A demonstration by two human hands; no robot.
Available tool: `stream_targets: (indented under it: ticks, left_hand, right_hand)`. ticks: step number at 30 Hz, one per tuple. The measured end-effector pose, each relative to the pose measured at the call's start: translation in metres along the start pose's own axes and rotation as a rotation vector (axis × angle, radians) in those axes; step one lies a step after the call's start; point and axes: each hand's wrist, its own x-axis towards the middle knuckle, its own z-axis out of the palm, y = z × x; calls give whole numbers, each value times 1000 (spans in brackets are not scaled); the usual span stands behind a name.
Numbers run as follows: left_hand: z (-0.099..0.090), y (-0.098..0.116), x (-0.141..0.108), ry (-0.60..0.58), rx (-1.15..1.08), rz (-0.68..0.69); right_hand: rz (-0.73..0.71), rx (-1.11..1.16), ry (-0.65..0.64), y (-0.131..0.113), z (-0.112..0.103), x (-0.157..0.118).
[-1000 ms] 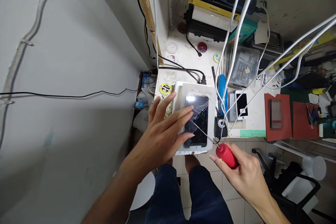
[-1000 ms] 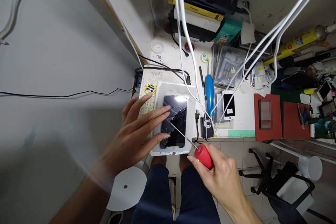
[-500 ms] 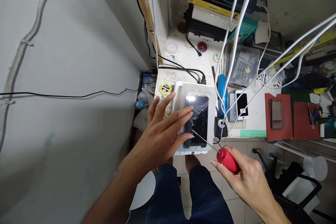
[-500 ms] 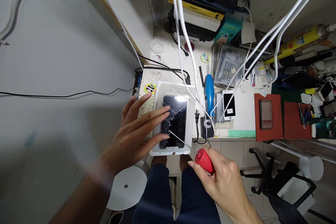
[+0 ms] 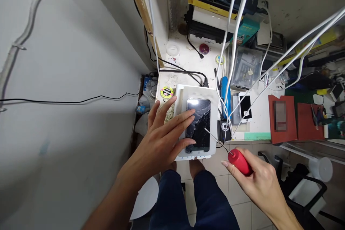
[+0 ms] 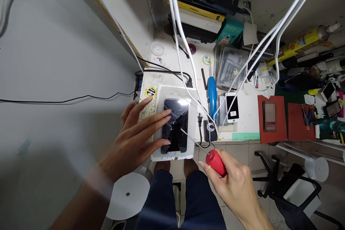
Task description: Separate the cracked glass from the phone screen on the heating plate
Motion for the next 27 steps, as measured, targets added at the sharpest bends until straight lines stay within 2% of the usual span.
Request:
stream_targets:
  ticks: [9, 13, 18, 23, 27]
  left_hand:
    - [1, -1, 2, 36, 2, 28]
    - [-2, -6, 4, 33, -14, 93]
    - [-6, -10, 11, 61, -32, 163]
    - [-13, 9, 9, 116, -61, 219]
    - [-17, 38, -3, -34, -45, 318]
  right_hand:
    - [8, 34, 22, 6, -2, -1]
    - [34, 89, -28, 7, -4, -10]
    - [43, 113, -32, 10, -4, -19]
    - [2, 124, -100, 9, -6, -27]
    - [-124, 102, -154, 1, -11, -27]
